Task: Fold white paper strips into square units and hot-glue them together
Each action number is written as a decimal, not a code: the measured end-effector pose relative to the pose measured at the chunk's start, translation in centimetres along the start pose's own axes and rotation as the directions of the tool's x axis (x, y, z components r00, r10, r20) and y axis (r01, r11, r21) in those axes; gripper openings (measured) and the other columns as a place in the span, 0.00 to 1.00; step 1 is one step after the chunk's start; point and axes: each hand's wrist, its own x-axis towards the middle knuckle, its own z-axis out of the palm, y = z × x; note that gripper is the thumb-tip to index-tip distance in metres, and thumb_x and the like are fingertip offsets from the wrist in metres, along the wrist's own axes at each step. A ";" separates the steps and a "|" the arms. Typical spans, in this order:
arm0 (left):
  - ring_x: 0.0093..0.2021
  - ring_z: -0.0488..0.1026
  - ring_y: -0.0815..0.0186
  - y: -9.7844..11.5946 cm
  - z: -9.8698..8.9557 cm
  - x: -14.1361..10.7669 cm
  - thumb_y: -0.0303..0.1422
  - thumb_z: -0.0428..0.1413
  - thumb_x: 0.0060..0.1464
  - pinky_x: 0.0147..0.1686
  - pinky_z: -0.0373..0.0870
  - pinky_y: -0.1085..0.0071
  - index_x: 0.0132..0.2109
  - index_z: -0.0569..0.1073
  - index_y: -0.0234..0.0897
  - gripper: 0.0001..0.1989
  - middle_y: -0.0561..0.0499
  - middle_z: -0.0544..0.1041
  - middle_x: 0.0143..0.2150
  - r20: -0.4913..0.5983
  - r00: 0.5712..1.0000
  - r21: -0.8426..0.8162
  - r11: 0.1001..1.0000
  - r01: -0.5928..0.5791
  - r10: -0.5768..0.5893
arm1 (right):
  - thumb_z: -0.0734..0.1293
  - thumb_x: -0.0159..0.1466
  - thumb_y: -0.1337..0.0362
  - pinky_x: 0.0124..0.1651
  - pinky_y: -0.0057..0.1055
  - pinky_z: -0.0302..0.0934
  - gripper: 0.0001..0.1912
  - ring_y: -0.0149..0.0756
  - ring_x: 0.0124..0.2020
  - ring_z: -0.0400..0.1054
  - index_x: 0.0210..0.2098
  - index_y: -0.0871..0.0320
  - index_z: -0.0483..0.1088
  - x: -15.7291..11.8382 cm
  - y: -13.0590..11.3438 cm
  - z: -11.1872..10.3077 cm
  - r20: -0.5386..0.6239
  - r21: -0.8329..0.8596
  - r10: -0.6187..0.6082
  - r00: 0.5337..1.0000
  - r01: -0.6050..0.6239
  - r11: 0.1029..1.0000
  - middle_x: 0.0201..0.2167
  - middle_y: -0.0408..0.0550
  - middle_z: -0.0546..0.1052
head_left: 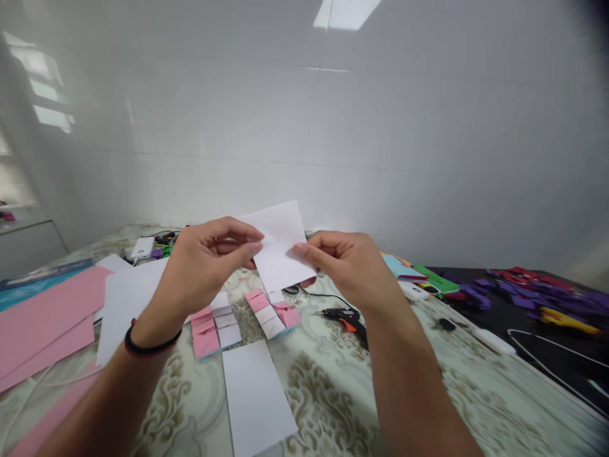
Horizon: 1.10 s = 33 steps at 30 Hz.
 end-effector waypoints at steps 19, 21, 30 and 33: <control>0.35 0.82 0.66 -0.3 -0.2 0.0 0.31 0.68 0.54 0.34 0.83 0.74 0.38 0.83 0.39 0.03 0.52 0.85 0.37 -0.096 0.995 -0.014 1.000 -0.016 0.014 | 0.80 0.56 0.52 0.27 0.28 0.68 0.18 0.30 0.22 0.70 0.28 0.60 0.77 0.0 0.1 0.2 -0.011 0.177 0.001 1.000 0.000 0.984 0.22 0.44 0.78; 0.35 0.82 0.66 -0.3 -0.3 0.0 0.31 0.68 0.54 0.35 0.83 0.74 0.37 0.83 0.39 0.03 0.51 0.84 0.37 -0.096 0.995 -0.019 1.000 -0.020 0.018 | 0.80 0.56 0.53 0.26 0.28 0.66 0.18 0.30 0.21 0.70 0.27 0.60 0.76 0.0 0.2 0.1 -0.009 0.172 0.009 1.000 -0.008 0.985 0.21 0.44 0.77; 0.29 0.79 0.66 -0.8 -1.0 0.6 0.34 0.68 0.53 0.26 0.75 0.75 0.57 0.76 0.44 0.25 0.54 0.81 0.32 0.115 0.991 -0.081 0.994 0.077 -0.068 | 0.79 0.57 0.53 0.25 0.26 0.62 0.17 0.29 0.22 0.68 0.25 0.59 0.74 -0.1 0.0 -0.2 0.106 0.028 0.059 0.993 -0.062 0.998 0.19 0.43 0.75; 0.32 0.80 0.64 -1.3 -1.3 0.8 0.39 0.67 0.55 0.27 0.74 0.74 0.46 0.82 0.39 0.13 0.49 0.84 0.36 0.181 0.981 0.039 0.998 0.058 -0.064 | 0.78 0.58 0.52 0.25 0.26 0.60 0.17 0.30 0.22 0.68 0.25 0.59 0.75 -0.1 -0.1 -0.2 0.187 -0.039 0.076 0.979 -0.070 0.997 0.19 0.43 0.74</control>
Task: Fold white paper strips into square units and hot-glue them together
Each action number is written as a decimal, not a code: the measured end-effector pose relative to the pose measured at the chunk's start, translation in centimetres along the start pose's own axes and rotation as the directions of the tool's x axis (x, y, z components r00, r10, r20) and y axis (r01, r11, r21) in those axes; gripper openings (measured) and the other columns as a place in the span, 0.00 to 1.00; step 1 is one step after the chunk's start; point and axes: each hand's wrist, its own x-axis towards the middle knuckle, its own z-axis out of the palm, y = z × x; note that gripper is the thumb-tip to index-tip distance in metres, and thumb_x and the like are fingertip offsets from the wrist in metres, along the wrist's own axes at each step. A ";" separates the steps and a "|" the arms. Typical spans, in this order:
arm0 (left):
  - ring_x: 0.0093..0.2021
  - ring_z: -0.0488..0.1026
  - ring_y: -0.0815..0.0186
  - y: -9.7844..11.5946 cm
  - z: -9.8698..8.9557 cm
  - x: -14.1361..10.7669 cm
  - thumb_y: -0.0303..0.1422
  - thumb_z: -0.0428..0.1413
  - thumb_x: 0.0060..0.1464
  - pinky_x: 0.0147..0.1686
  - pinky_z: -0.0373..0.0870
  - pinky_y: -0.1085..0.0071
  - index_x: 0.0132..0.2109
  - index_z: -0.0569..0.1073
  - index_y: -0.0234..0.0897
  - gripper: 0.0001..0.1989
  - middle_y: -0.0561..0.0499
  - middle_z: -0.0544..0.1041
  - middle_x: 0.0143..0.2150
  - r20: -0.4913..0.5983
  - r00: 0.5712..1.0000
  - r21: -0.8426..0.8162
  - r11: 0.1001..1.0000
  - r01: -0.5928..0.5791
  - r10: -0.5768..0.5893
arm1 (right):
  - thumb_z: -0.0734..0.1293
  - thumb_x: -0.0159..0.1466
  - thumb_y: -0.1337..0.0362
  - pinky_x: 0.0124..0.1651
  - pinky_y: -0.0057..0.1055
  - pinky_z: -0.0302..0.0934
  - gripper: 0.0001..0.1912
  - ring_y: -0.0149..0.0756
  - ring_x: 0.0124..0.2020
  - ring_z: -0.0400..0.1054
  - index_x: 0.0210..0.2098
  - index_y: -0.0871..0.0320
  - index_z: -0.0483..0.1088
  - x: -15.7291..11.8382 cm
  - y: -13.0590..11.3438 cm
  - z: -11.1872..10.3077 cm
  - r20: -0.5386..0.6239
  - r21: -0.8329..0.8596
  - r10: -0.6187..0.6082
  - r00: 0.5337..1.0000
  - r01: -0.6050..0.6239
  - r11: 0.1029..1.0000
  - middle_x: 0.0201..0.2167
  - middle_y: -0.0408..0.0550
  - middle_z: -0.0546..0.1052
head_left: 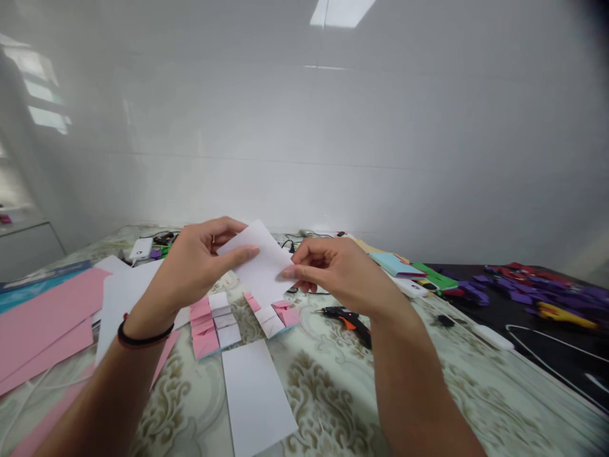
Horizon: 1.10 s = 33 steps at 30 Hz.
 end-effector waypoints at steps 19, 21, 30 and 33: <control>0.30 0.76 0.68 1.0 0.9 -0.6 0.35 0.61 0.61 0.26 0.69 0.77 0.35 0.82 0.38 0.08 0.51 0.82 0.31 0.211 0.977 0.069 0.997 -0.042 0.026 | 0.66 0.71 0.57 0.34 0.28 0.60 0.11 0.32 0.31 0.70 0.36 0.56 0.77 -0.4 -0.6 1.1 0.191 -0.186 -0.236 0.953 0.271 0.944 0.31 0.44 0.80; 0.29 0.76 0.68 1.2 1.0 -0.7 0.36 0.60 0.63 0.26 0.69 0.76 0.35 0.81 0.38 0.10 0.52 0.82 0.30 0.232 0.972 0.065 0.996 -0.065 0.048 | 0.66 0.70 0.59 0.34 0.27 0.59 0.11 0.31 0.29 0.68 0.33 0.56 0.75 -0.5 -0.7 1.1 0.201 -0.178 -0.284 0.937 0.320 0.930 0.27 0.42 0.77; 0.24 0.72 0.70 2.1 0.4 -1.7 0.34 0.62 0.60 0.23 0.65 0.75 0.30 0.83 0.39 0.10 0.54 0.80 0.25 -0.005 0.977 0.131 0.968 -0.212 0.215 | 0.66 0.65 0.66 0.28 0.27 0.54 0.12 0.27 0.23 0.60 0.24 0.56 0.67 -0.7 -0.7 0.4 0.200 -0.041 -0.385 0.901 0.400 0.915 0.20 0.37 0.68; 0.23 0.71 0.69 1.9 -0.5 -1.7 0.35 0.65 0.57 0.20 0.62 0.75 0.29 0.83 0.39 0.09 0.53 0.80 0.25 -0.172 0.975 0.110 0.986 -0.124 0.142 | 0.67 0.60 0.70 0.27 0.28 0.52 0.10 0.27 0.21 0.58 0.22 0.56 0.68 -0.8 -0.4 -0.6 0.220 -0.050 -0.340 0.914 0.358 0.932 0.18 0.36 0.68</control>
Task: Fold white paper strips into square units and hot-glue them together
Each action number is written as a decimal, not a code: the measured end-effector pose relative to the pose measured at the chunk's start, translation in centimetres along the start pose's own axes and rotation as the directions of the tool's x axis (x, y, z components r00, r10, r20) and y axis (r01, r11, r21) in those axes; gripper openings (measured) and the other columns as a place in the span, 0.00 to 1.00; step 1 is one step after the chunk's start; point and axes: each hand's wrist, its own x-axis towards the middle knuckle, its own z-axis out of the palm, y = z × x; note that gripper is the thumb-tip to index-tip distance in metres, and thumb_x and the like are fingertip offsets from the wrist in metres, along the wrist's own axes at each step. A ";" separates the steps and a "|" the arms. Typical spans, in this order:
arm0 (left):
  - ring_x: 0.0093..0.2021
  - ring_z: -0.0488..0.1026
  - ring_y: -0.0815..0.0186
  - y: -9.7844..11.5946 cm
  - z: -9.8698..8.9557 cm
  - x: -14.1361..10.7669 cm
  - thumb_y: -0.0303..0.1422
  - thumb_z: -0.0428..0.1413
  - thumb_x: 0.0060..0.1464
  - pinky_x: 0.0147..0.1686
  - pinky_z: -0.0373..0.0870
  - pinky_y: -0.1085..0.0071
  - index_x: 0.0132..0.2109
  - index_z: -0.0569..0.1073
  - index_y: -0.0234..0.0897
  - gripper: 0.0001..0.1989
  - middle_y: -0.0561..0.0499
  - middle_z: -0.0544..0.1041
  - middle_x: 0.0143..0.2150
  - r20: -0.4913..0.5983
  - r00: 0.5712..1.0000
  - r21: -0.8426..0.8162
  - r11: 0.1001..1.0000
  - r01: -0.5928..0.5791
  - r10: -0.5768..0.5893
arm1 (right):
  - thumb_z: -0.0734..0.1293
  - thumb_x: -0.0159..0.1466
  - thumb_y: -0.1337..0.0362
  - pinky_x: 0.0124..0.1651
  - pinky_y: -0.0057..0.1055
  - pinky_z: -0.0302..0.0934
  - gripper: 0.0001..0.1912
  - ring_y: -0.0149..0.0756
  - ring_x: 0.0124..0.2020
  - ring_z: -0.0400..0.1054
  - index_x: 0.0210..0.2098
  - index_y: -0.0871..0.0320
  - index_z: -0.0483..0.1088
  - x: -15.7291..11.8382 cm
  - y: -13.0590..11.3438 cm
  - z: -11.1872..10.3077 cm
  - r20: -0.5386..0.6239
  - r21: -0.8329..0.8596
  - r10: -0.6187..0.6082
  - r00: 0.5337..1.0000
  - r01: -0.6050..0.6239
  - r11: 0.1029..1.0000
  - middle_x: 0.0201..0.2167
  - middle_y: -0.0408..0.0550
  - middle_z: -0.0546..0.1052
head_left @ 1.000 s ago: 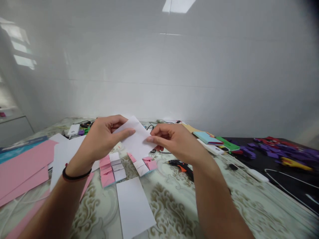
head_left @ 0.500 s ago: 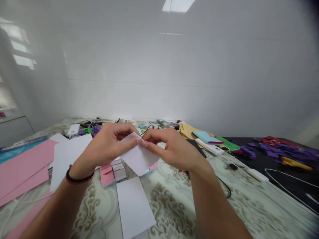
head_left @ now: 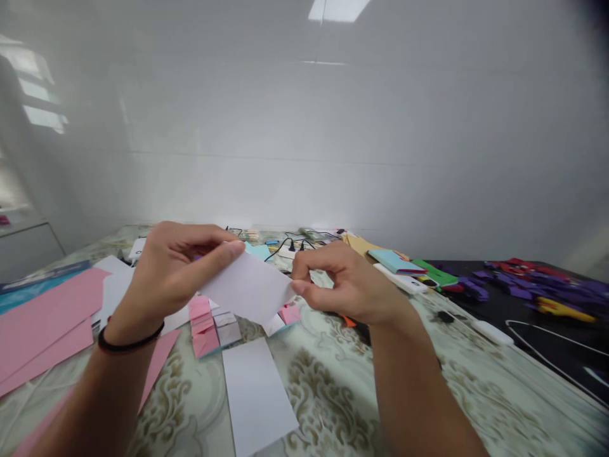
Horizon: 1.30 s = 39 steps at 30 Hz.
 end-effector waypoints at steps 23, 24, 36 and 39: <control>0.29 0.71 0.72 0.1 2.7 0.2 0.28 0.60 0.62 0.28 0.65 0.75 0.35 0.81 0.38 0.06 0.55 0.81 0.30 0.196 0.961 0.051 0.977 -0.209 0.196 | 0.70 0.65 0.71 0.41 0.31 0.62 0.05 0.32 0.36 0.70 0.33 0.57 0.74 1.0 0.5 2.0 -0.313 0.013 -0.134 0.940 0.146 0.989 0.32 0.41 0.77; 0.29 0.71 0.72 0.1 2.8 0.2 0.28 0.60 0.61 0.28 0.64 0.74 0.35 0.81 0.38 0.06 0.55 0.80 0.30 0.204 0.959 0.049 0.977 -0.208 0.194 | 0.70 0.64 0.72 0.41 0.31 0.62 0.05 0.32 0.35 0.70 0.33 0.57 0.73 1.0 0.4 2.0 -0.306 0.006 -0.139 0.942 0.148 0.989 0.32 0.41 0.76; 0.25 0.67 0.71 -1.7 -0.1 0.6 0.30 0.65 0.58 0.22 0.58 0.74 0.33 0.82 0.41 0.05 0.56 0.76 0.26 -0.179 0.979 -0.055 0.992 -0.114 0.102 | 0.71 0.66 0.67 0.39 0.33 0.61 0.05 0.33 0.34 0.68 0.32 0.56 0.73 -0.4 1.6 -0.7 -0.363 -0.015 -0.096 0.927 0.097 0.995 0.30 0.42 0.75; 0.27 0.69 0.70 -1.7 -0.2 0.6 0.32 0.67 0.57 0.23 0.61 0.73 0.33 0.83 0.41 0.04 0.55 0.78 0.27 -0.175 0.978 -0.042 0.992 -0.120 0.111 | 0.71 0.67 0.64 0.41 0.33 0.62 0.04 0.34 0.36 0.69 0.35 0.56 0.74 -0.5 1.5 -0.8 -0.408 0.014 -0.082 0.909 0.096 0.995 0.33 0.43 0.76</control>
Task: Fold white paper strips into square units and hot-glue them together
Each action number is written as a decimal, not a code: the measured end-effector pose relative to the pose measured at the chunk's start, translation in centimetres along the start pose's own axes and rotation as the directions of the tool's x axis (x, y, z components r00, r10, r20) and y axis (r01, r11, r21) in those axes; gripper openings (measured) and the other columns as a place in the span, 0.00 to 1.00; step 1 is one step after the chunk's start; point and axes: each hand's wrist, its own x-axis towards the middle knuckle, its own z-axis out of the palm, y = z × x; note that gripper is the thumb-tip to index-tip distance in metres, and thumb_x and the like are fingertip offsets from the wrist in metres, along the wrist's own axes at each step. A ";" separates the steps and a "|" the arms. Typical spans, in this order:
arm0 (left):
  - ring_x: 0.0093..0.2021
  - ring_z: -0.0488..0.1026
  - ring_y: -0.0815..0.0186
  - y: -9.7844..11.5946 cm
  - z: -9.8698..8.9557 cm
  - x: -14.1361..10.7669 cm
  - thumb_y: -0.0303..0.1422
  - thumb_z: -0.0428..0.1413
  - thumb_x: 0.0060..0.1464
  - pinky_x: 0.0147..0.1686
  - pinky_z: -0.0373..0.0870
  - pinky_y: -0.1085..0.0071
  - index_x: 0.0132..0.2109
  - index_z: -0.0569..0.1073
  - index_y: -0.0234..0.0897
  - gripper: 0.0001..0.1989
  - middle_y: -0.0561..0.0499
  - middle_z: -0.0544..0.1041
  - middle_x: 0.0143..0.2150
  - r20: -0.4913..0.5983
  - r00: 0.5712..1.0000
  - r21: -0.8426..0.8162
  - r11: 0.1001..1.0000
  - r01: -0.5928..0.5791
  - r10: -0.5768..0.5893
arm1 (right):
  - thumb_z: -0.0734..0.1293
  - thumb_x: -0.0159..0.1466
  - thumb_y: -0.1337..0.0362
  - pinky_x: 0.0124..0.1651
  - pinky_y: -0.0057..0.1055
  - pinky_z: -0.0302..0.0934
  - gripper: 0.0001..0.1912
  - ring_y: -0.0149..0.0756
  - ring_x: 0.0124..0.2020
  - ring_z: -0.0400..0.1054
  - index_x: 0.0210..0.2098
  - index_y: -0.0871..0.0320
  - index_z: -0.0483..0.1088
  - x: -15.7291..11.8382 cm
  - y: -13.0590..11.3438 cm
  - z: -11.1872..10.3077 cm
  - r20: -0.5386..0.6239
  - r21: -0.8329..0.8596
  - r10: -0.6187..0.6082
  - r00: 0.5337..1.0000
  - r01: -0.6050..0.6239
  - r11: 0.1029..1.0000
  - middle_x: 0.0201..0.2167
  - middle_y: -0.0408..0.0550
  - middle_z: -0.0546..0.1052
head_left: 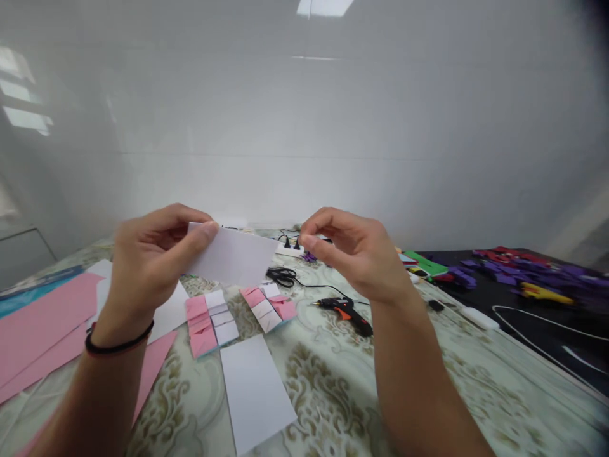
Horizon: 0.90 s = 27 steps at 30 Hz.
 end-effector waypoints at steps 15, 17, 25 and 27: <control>0.32 0.76 0.71 1.5 2.3 -0.5 0.25 0.64 0.57 0.34 0.71 0.76 0.34 0.81 0.39 0.05 0.56 0.82 0.32 0.393 0.918 0.000 0.998 -0.065 0.060 | 0.70 0.64 0.72 0.39 0.30 0.62 0.04 0.31 0.35 0.72 0.34 0.58 0.74 0.2 -1.8 2.8 0.130 -0.131 -0.101 0.986 0.118 0.984 0.32 0.42 0.79; 0.32 0.76 0.71 1.7 2.4 -0.5 0.22 0.63 0.56 0.35 0.72 0.76 0.33 0.80 0.39 0.07 0.56 0.81 0.31 0.411 0.910 -0.001 0.999 -0.049 0.045 | 0.70 0.62 0.74 0.38 0.29 0.62 0.06 0.31 0.34 0.71 0.33 0.57 0.74 0.2 -1.9 2.9 0.134 -0.140 -0.114 0.984 0.133 0.981 0.32 0.42 0.78; 0.29 0.74 0.72 1.2 0.9 0.2 0.26 0.65 0.56 0.30 0.70 0.77 0.32 0.81 0.41 0.06 0.57 0.80 0.28 0.387 0.921 0.021 0.998 -0.058 0.046 | 0.68 0.61 0.73 0.36 0.31 0.61 0.07 0.33 0.32 0.70 0.31 0.55 0.72 0.0 -1.8 2.0 0.072 -0.162 -0.108 0.992 0.118 0.980 0.30 0.42 0.77; 0.29 0.74 0.71 0.8 0.0 0.4 0.28 0.66 0.57 0.29 0.70 0.76 0.32 0.81 0.41 0.05 0.56 0.80 0.28 0.342 0.940 0.046 0.998 -0.040 0.022 | 0.68 0.62 0.73 0.36 0.32 0.60 0.07 0.34 0.33 0.70 0.30 0.55 0.72 -0.1 -1.5 1.6 0.038 -0.159 -0.088 0.995 0.093 0.983 0.30 0.42 0.76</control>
